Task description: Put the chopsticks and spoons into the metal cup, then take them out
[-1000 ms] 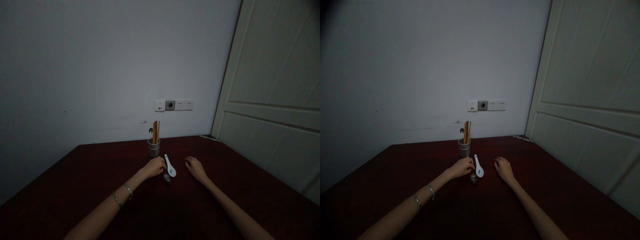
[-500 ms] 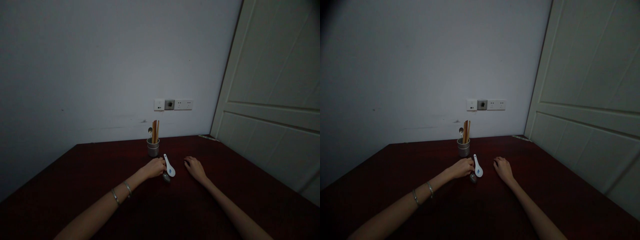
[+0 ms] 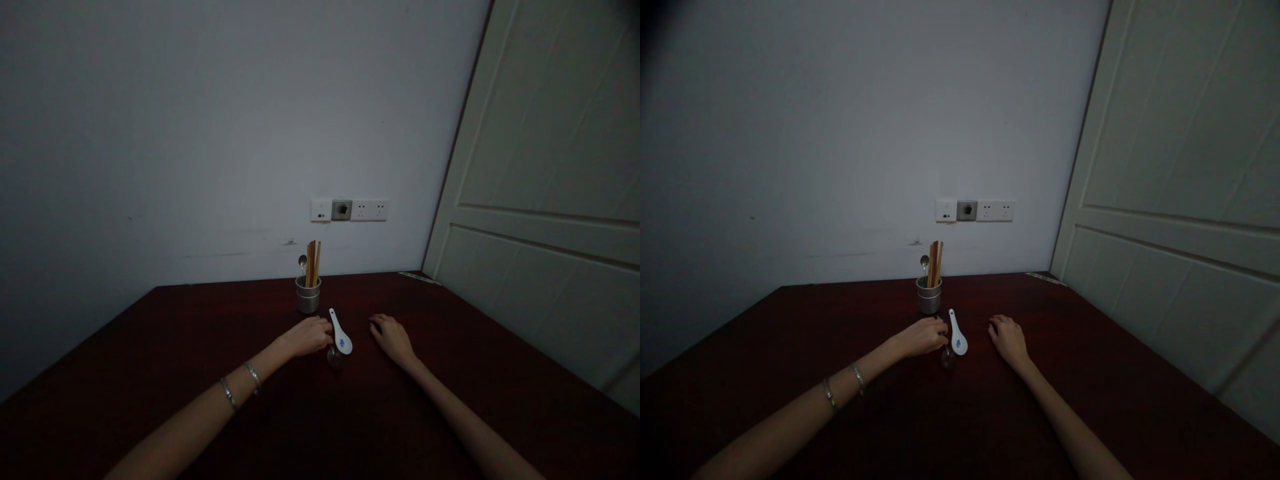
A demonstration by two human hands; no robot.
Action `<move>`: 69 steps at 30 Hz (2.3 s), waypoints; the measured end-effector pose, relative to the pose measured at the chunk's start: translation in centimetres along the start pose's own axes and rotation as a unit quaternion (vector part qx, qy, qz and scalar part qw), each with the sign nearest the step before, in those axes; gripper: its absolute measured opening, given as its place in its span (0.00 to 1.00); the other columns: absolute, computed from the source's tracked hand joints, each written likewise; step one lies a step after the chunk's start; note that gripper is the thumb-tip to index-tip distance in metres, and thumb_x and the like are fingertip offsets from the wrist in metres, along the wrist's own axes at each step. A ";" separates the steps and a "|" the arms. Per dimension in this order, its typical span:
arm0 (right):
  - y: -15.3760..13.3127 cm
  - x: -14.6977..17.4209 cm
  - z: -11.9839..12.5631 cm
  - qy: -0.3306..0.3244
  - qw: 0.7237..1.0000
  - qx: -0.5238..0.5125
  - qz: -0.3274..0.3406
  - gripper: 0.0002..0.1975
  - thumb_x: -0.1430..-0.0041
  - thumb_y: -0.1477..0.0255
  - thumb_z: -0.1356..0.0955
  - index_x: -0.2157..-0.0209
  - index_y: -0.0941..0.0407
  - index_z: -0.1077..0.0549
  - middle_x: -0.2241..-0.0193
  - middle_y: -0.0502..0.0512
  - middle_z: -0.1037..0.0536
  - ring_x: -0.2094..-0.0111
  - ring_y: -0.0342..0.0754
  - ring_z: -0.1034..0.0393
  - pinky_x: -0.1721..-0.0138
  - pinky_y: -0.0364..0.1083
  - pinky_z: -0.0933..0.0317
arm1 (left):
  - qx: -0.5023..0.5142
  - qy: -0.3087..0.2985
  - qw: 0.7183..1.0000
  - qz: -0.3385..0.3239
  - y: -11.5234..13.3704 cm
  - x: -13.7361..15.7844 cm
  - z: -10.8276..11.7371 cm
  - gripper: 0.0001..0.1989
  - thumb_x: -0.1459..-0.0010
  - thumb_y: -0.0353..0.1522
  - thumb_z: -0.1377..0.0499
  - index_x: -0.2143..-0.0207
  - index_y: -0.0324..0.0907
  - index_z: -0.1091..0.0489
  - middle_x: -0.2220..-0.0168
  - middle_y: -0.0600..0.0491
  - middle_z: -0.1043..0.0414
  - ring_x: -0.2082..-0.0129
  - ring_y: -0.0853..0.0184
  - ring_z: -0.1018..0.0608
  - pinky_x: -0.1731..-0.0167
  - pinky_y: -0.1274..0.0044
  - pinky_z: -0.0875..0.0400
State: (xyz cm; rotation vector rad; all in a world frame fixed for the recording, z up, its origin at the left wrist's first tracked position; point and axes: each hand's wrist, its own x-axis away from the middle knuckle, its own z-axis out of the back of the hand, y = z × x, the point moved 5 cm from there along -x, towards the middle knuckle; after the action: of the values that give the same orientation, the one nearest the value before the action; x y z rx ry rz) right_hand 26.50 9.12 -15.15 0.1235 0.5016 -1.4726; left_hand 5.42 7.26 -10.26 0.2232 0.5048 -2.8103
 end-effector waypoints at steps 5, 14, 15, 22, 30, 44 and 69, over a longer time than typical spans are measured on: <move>0.0 0.0 0.0 0.001 1.000 0.003 0.002 0.16 0.44 0.69 0.42 0.58 0.56 0.28 0.55 0.56 0.28 0.55 0.50 0.36 0.56 0.46 0.44 | 0.019 0.013 1.000 0.006 -0.4 0.9 1.3 0.05 0.49 0.29 0.42 0.68 0.41 0.29 0.66 0.51 0.30 0.66 0.66 0.30 0.67 0.77 0.38; -0.2 0.2 0.2 0.006 1.000 0.012 0.008 0.17 0.44 0.69 0.42 0.58 0.56 0.28 0.56 0.57 0.28 0.55 0.50 0.35 0.56 0.46 0.43 | 0.189 0.129 0.960 0.161 -3.3 2.7 5.6 0.07 0.46 0.30 0.46 0.66 0.43 0.28 0.66 0.52 0.29 0.64 0.68 0.29 0.65 0.78 0.36; -0.2 0.2 0.2 0.007 1.000 0.014 0.008 0.17 0.44 0.69 0.43 0.58 0.56 0.28 0.56 0.57 0.28 0.55 0.50 0.35 0.56 0.46 0.43 | 0.216 0.153 0.945 0.191 -3.8 2.8 5.9 0.07 0.47 0.30 0.45 0.67 0.43 0.28 0.66 0.52 0.29 0.64 0.68 0.28 0.65 0.77 0.36; -0.2 0.1 0.1 0.000 1.000 0.010 0.010 0.17 0.44 0.70 0.42 0.58 0.57 0.28 0.56 0.57 0.28 0.56 0.51 0.35 0.56 0.47 0.42 | 0.474 0.314 0.725 0.388 -6.2 3.6 5.6 0.07 0.56 0.32 0.39 0.74 0.37 0.28 0.73 0.50 0.26 0.73 0.68 0.26 0.74 0.79 0.35; -0.3 0.3 0.1 0.002 1.000 0.012 0.007 0.17 0.44 0.69 0.43 0.58 0.57 0.28 0.55 0.57 0.29 0.55 0.51 0.35 0.56 0.47 0.42 | 0.609 0.360 0.550 0.444 -5.4 4.1 4.4 0.10 0.59 0.34 0.37 0.74 0.35 0.28 0.75 0.47 0.25 0.79 0.71 0.28 0.85 0.84 0.41; 0.5 0.0 -0.1 0.004 0.998 -0.055 0.005 0.16 0.46 0.71 0.40 0.59 0.57 0.28 0.57 0.57 0.27 0.56 0.51 0.34 0.54 0.48 0.42 | 0.620 0.348 0.548 0.442 -5.1 4.5 2.6 0.12 0.60 0.33 0.36 0.73 0.34 0.29 0.75 0.46 0.25 0.77 0.69 0.27 0.84 0.83 0.40; -15.4 -8.5 12.2 0.069 0.923 -0.340 0.166 0.12 0.50 0.65 0.34 0.71 0.57 0.23 0.73 0.54 0.21 0.72 0.47 0.29 0.70 0.43 0.37 | 0.601 0.344 0.585 0.423 -5.6 4.8 2.4 0.15 0.56 0.38 0.39 0.69 0.35 0.28 0.71 0.47 0.26 0.75 0.69 0.27 0.85 0.84 0.39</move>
State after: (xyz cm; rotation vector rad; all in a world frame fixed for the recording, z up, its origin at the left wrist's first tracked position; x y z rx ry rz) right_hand 14.45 10.53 2.51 -0.2324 1.0290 -0.8978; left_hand -1.04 10.29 -7.19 1.3664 -1.1888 -1.4982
